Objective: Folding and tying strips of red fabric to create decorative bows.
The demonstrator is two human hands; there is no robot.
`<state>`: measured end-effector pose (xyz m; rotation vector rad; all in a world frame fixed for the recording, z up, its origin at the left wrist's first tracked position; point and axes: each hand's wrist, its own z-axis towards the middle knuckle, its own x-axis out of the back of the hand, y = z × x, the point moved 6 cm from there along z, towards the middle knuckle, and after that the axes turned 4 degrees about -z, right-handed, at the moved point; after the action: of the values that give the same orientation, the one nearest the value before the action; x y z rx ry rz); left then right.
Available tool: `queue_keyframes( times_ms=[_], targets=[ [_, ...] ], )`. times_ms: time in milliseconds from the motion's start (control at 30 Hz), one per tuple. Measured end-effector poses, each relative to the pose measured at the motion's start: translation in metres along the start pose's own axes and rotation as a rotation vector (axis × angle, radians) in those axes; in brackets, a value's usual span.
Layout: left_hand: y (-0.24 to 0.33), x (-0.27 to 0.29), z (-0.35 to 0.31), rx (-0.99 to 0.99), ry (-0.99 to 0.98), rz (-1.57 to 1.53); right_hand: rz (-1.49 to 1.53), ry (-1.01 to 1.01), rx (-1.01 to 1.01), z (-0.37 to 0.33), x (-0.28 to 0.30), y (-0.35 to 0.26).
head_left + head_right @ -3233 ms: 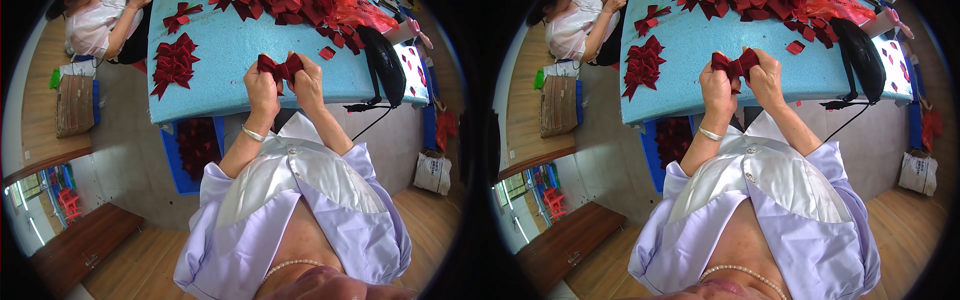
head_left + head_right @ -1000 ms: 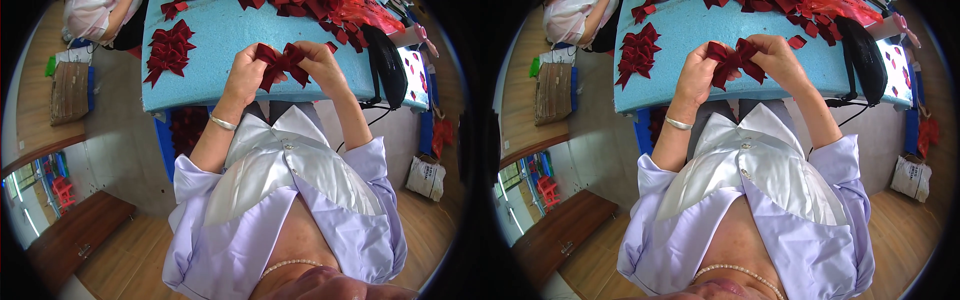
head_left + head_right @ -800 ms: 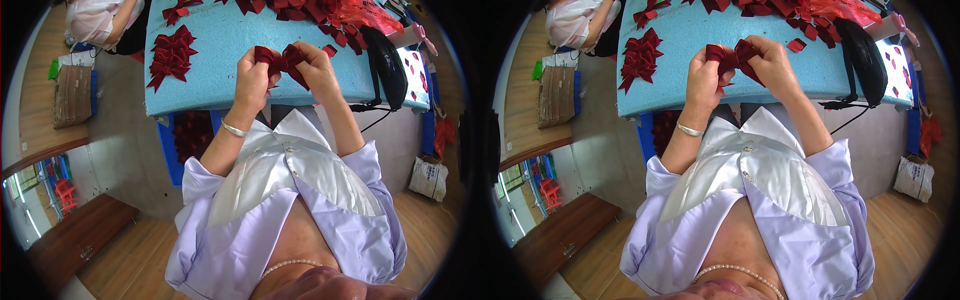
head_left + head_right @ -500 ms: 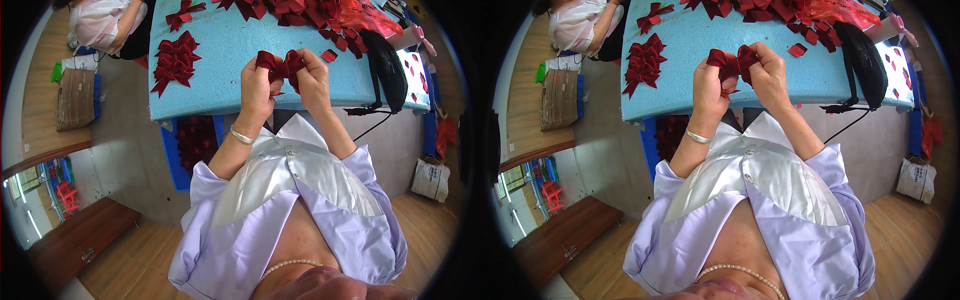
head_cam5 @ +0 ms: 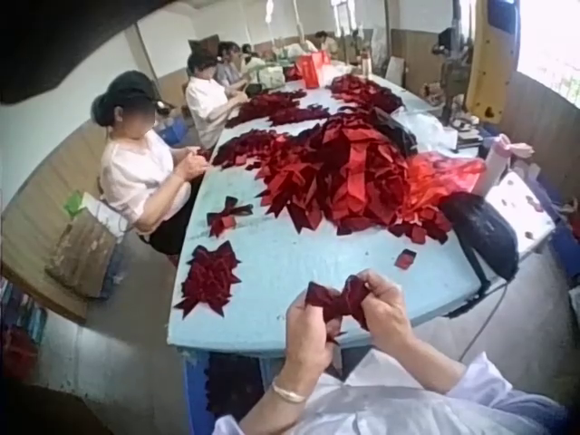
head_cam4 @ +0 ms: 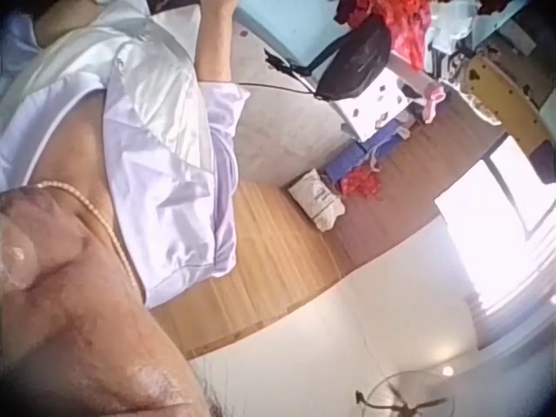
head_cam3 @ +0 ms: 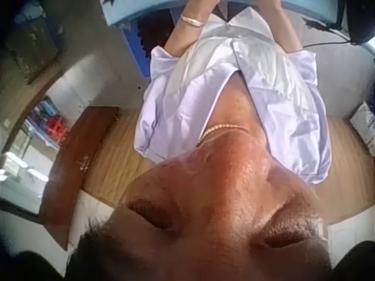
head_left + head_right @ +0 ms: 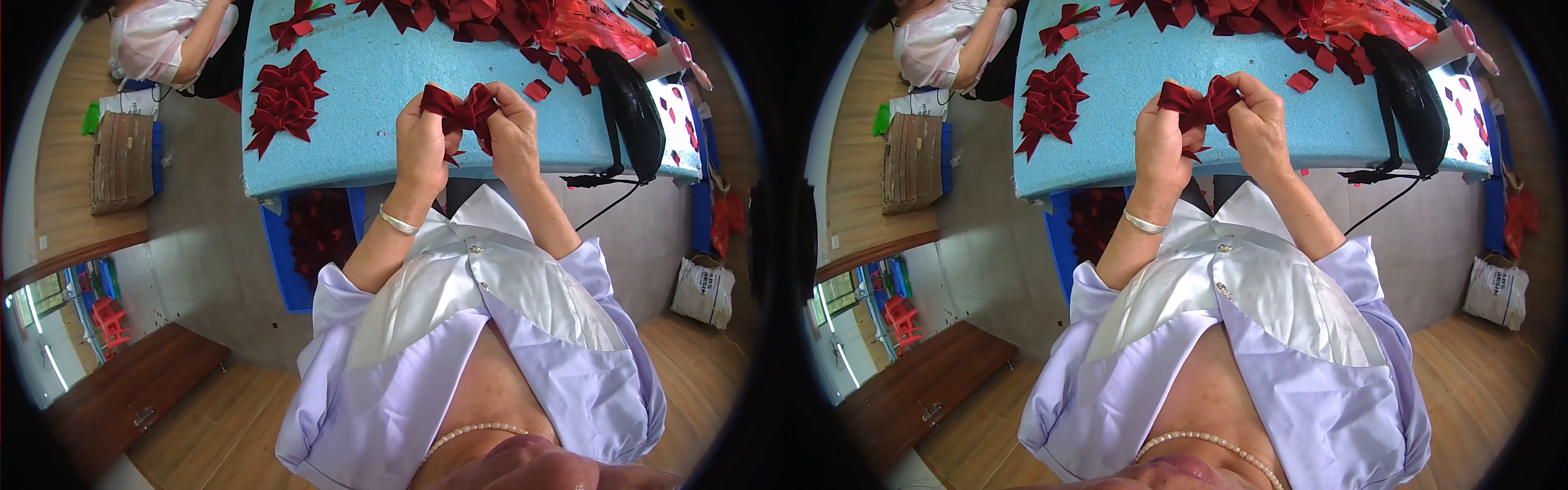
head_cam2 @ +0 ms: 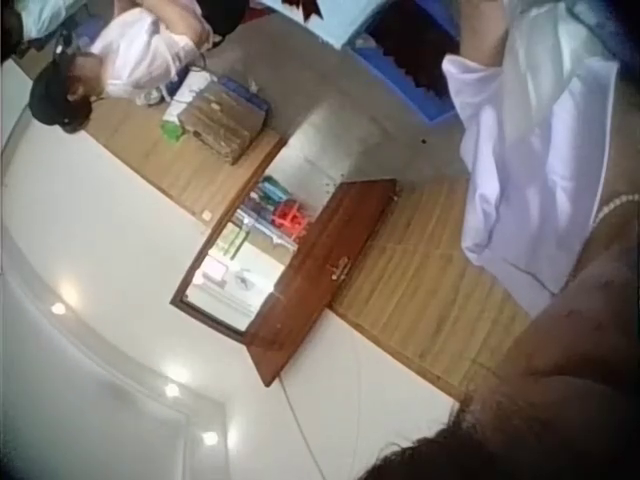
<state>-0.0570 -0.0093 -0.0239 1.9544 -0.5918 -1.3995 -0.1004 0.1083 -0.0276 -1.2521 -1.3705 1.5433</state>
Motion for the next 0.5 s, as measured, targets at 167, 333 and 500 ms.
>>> queue_keyframes(
  times_ms=[167, 333, 500],
  targets=[
    [-0.0042, 0.0028, 0.0012, -0.001, 0.007, 0.008, -0.046, 0.026, -0.009, 0.0006, 0.0, 0.0015],
    [-0.0039, 0.0072, 0.0041, -0.108, 0.021, 0.104, -0.088, 0.018, -0.029, -0.0001, -0.0034, 0.001],
    [-0.002, 0.008, 0.006, -0.162, 0.097, 0.161, -0.159, -0.015, -0.04, 0.0008, -0.0027, 0.0042]
  ],
)
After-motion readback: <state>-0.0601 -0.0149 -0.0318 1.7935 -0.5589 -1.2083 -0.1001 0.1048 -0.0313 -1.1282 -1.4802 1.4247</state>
